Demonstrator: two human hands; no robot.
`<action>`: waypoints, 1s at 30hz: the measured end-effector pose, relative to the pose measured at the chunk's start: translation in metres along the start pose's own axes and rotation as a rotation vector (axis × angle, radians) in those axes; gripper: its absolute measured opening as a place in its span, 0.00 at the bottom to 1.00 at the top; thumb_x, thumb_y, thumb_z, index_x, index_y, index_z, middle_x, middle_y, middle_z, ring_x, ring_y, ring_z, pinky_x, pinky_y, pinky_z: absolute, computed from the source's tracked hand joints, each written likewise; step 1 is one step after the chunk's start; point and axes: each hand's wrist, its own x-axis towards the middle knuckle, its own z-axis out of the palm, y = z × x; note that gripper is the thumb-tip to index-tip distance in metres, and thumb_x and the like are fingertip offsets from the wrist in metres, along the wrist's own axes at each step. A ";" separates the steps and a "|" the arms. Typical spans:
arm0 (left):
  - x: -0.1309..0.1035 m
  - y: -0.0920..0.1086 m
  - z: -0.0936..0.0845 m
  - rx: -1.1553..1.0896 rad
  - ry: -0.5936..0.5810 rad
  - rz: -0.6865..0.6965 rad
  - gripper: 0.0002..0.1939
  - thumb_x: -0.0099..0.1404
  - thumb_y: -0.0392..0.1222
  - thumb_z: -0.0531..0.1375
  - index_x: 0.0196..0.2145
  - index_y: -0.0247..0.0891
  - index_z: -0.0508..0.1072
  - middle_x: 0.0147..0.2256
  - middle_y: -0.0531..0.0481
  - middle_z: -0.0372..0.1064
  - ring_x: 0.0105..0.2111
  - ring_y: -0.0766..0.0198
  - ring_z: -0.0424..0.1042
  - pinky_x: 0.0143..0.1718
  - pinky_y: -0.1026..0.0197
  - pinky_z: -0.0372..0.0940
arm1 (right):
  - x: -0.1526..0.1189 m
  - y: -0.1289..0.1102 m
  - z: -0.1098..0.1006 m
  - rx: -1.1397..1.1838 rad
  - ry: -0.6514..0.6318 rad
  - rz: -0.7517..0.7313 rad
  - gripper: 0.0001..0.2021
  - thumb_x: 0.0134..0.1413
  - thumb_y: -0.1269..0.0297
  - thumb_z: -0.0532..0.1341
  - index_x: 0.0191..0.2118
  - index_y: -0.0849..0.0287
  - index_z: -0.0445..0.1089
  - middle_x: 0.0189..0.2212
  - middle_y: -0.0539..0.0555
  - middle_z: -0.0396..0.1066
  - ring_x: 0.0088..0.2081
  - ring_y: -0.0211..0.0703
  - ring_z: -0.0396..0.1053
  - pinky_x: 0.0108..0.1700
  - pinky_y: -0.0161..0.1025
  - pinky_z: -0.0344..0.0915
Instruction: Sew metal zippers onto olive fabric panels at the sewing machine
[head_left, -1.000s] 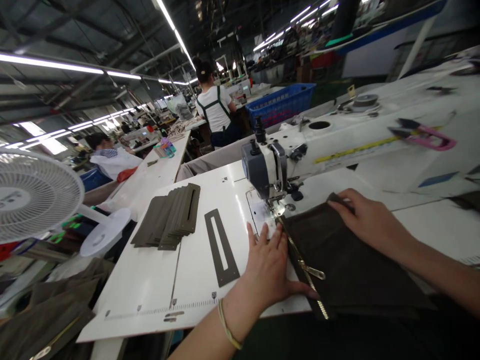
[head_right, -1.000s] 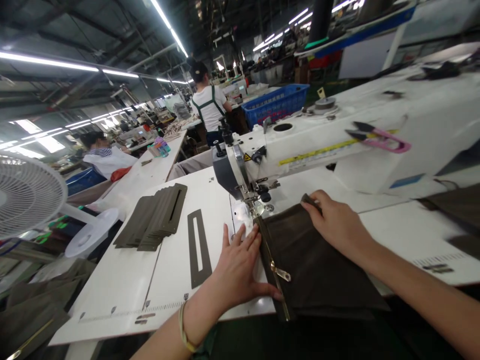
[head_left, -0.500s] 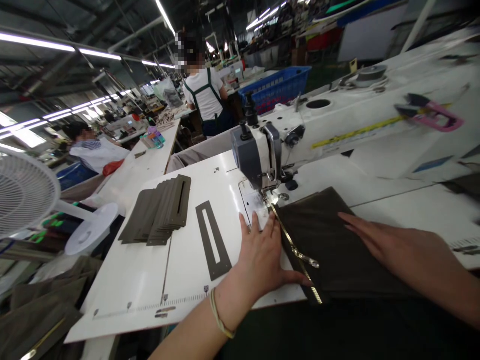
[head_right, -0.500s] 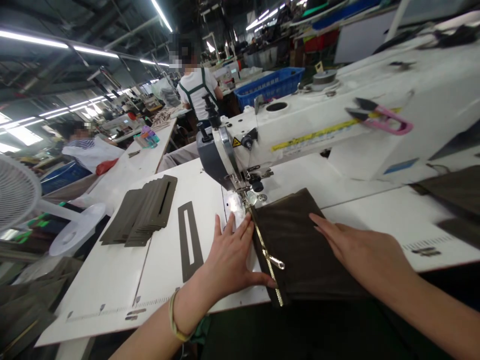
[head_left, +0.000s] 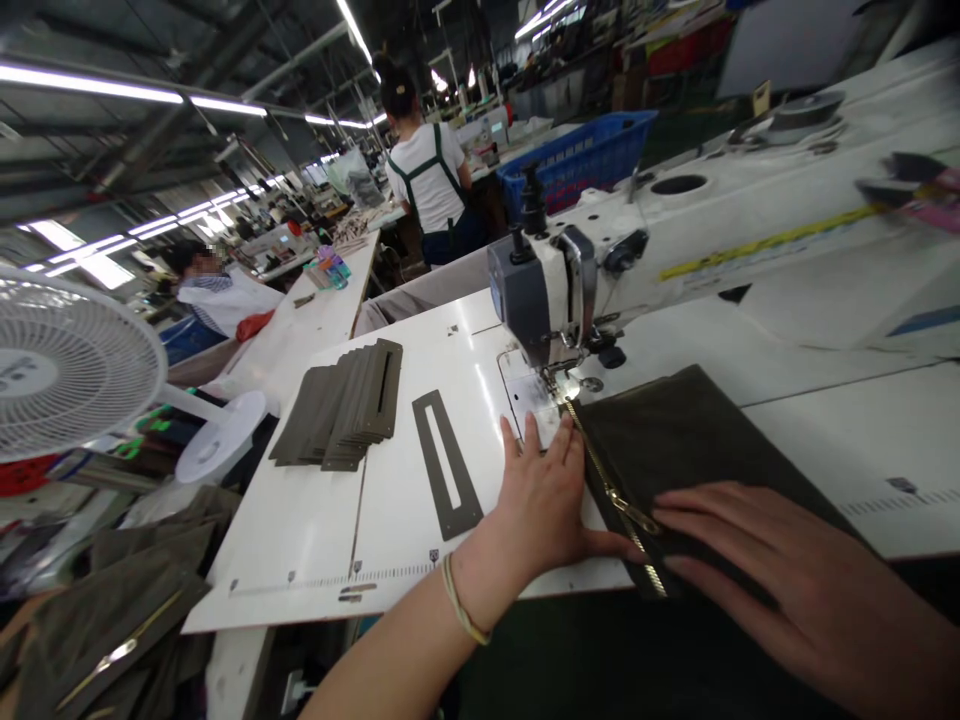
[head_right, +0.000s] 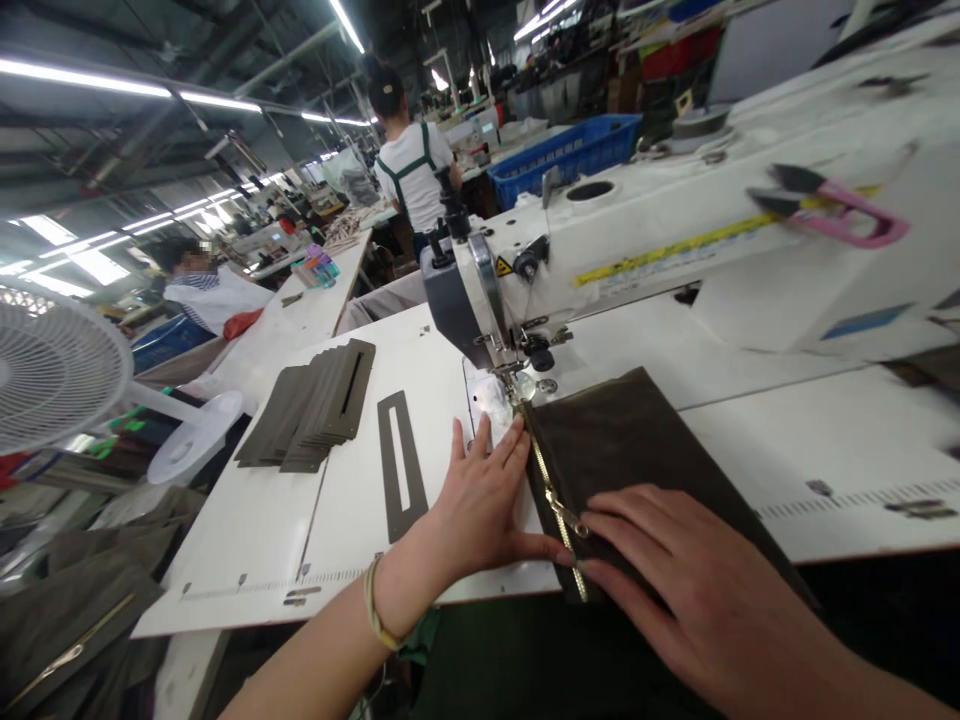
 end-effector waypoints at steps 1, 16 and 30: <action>0.000 0.000 0.000 0.002 -0.004 -0.004 0.56 0.56 0.76 0.53 0.67 0.31 0.47 0.68 0.36 0.41 0.66 0.28 0.37 0.62 0.25 0.31 | 0.008 -0.002 -0.002 0.027 0.010 0.011 0.16 0.64 0.53 0.52 0.49 0.54 0.70 0.41 0.57 0.74 0.41 0.50 0.71 0.41 0.47 0.67; -0.003 -0.005 0.000 -0.054 0.056 0.017 0.61 0.52 0.77 0.55 0.68 0.31 0.41 0.68 0.35 0.40 0.66 0.32 0.37 0.64 0.28 0.31 | 0.044 0.054 0.064 -0.174 -0.015 -0.193 0.28 0.65 0.56 0.47 0.67 0.59 0.51 0.63 0.59 0.57 0.63 0.49 0.57 0.61 0.54 0.57; -0.108 -0.042 0.010 -0.111 0.118 -0.385 0.63 0.52 0.72 0.61 0.68 0.26 0.40 0.67 0.26 0.28 0.67 0.36 0.28 0.62 0.25 0.33 | 0.051 0.059 0.060 -0.173 -0.033 -0.234 0.26 0.63 0.51 0.52 0.63 0.55 0.61 0.60 0.57 0.62 0.59 0.54 0.63 0.55 0.58 0.64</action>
